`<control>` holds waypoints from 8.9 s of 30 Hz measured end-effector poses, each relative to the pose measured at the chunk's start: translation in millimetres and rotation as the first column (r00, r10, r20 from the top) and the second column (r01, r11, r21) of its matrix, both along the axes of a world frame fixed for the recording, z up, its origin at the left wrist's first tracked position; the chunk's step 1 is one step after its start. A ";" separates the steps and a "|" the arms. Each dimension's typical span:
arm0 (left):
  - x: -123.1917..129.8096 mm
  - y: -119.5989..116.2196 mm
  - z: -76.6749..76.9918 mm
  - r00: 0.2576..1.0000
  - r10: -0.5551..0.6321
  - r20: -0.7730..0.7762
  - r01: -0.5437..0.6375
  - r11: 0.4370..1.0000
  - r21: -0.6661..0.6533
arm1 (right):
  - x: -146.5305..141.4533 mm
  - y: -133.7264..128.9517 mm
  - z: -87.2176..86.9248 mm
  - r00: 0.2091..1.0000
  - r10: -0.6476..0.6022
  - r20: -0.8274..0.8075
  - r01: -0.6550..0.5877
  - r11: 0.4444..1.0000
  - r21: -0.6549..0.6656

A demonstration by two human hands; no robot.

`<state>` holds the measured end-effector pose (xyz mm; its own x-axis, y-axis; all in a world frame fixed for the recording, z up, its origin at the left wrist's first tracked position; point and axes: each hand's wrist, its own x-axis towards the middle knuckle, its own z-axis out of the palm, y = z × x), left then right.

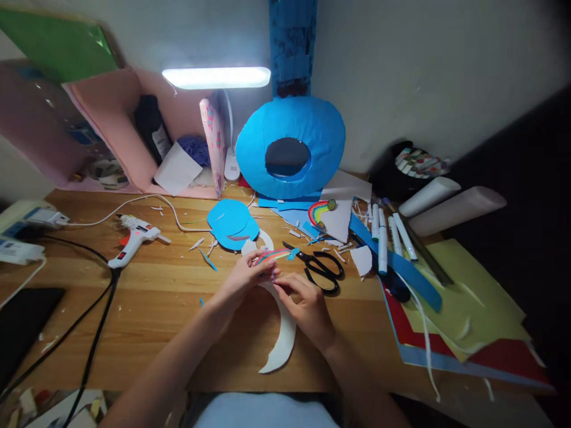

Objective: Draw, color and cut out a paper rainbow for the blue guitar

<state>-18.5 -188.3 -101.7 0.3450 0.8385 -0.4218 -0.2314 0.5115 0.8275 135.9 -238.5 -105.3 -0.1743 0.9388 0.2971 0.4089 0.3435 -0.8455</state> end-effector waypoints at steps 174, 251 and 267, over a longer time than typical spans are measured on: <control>3.2 -77.9 6.1 0.825 0.277 -0.493 -0.045 0.901 0.432 | -0.7 -2.2 -14.4 0.867 -0.061 -0.495 -0.294 0.738 -0.607; -4.2 -77.7 -0.5 0.877 0.304 -0.372 0.055 0.706 0.707 | 11.0 3.0 -11.9 0.748 -0.074 -0.660 -0.539 0.513 -0.668; -4.0 -75.1 2.5 0.889 0.282 -0.359 0.101 0.646 0.757 | 14.5 3.8 -12.5 0.739 -0.058 -0.671 -0.562 0.494 -0.663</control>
<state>-22.5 -263.4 -99.2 0.2034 0.9381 0.2804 0.2147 -0.3222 0.9220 150.4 -234.8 -117.8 -0.5470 0.7317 -0.4067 -0.2036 -0.5875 -0.7832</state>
